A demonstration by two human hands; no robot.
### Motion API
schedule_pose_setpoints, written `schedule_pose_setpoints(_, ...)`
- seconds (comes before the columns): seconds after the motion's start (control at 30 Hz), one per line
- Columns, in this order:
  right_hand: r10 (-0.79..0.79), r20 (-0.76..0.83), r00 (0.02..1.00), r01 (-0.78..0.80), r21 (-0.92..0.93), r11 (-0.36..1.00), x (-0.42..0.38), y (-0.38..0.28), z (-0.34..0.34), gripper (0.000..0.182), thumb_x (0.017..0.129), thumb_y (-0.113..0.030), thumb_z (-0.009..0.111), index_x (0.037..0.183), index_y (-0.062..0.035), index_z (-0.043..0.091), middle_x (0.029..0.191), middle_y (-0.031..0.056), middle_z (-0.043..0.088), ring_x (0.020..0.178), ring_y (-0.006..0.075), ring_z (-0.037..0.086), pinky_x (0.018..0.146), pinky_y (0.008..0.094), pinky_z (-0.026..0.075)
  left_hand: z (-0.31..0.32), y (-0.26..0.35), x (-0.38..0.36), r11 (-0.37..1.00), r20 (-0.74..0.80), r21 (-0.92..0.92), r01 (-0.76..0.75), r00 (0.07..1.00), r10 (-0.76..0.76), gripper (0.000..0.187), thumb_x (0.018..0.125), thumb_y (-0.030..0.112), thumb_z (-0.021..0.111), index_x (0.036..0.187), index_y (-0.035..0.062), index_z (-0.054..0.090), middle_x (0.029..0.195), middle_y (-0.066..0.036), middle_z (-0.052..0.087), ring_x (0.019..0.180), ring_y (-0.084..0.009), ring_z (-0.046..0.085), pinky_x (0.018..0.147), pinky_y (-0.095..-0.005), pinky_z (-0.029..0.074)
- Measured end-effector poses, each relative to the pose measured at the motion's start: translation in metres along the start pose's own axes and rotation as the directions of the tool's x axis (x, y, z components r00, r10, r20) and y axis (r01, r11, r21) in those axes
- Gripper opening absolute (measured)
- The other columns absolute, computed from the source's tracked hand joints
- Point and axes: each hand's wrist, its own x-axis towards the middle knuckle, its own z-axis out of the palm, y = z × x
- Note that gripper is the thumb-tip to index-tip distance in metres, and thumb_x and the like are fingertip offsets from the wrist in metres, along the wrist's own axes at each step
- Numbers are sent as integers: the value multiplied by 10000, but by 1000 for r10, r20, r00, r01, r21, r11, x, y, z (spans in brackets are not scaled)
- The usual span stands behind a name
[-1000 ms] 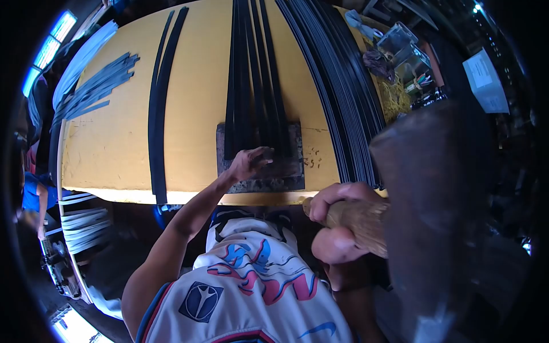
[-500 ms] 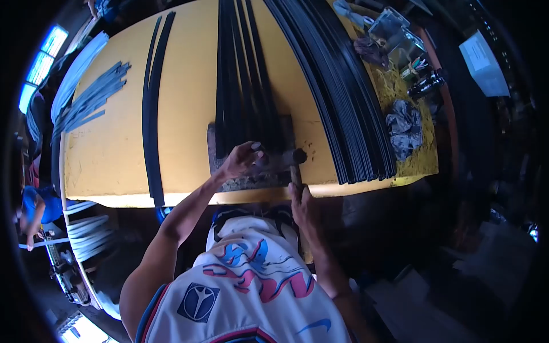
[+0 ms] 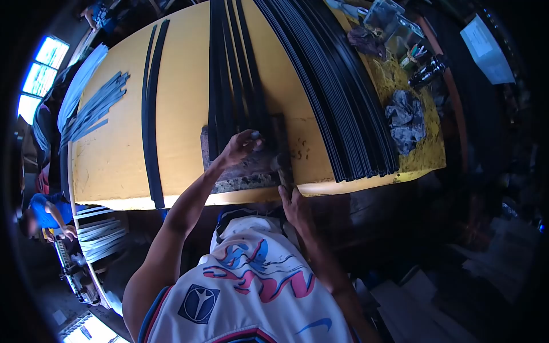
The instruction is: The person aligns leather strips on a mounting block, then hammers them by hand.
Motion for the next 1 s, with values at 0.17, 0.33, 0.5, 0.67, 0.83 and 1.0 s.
schedule_pose_setpoints(0.17, -86, 13, 996, 87, -20, 996, 5, 20, 7, 570, 975, -505, 470, 1046, 56, 543, 864, 344, 598, 873, 508, 599, 692, 526, 475, 2, -3, -2, 1000, 5, -3, 27, 1000, -27, 282, 933, 224, 661, 1108, 12, 599, 961, -110, 704, 945, -183, 688, 800, -310, 520)
schedule_pose_setpoints(0.33, -94, -25, 995, 94, 3, 996, 6, 20, 8, 527, 964, -492, 508, 955, 32, 563, 864, 329, 622, 856, 507, 608, 681, 524, 500, 2, -2, -3, 1000, -1, 6, 28, 1000, -28, 281, 934, 223, 661, 1111, 14, 599, 961, -102, 706, 943, -173, 685, 804, -306, 519)
schedule_pose_setpoints(0.5, -205, -40, 978, 204, -39, 978, 7, 34, 15, 508, 966, -491, 501, 978, 13, 560, 856, 322, 626, 857, 504, 610, 677, 527, 496, 1, -2, -2, 999, 30, -42, 19, 999, -18, 274, 933, 220, 666, 1108, 19, 599, 976, -86, 705, 945, -154, 676, 827, -298, 514)
schedule_pose_setpoints(0.67, -253, -47, 966, 249, -84, 965, 5, 33, 14, 492, 972, -491, 490, 987, -4, 559, 834, 310, 631, 840, 501, 614, 678, 529, 495, 3, 3, -4, 998, 26, -59, 33, 999, -31, 275, 934, 219, 667, 1110, 19, 599, 985, -79, 705, 962, -149, 671, 837, -297, 511)
schedule_pose_setpoints(0.83, -177, -36, 984, 175, -61, 983, 2, 15, 7, 505, 969, -507, 484, 1013, -11, 563, 781, 277, 641, 791, 466, 640, 658, 507, 504, 3, 17, -8, 999, 15, -3, 54, 998, -54, 276, 929, 213, 670, 1122, 27, 602, 1007, -82, 711, 988, -151, 670, 844, -298, 511)
schedule_pose_setpoints(1.0, -34, 11, 999, 35, -91, 995, -16, -63, -38, 492, 971, -496, 497, 1030, -14, 578, 675, 230, 625, 709, 428, 652, 604, 470, 493, 4, 23, -13, 995, 16, 97, -26, 1000, 25, 267, 910, 177, 674, 1133, 47, 604, 1004, -130, 706, 969, -243, 694, 820, -327, 533)
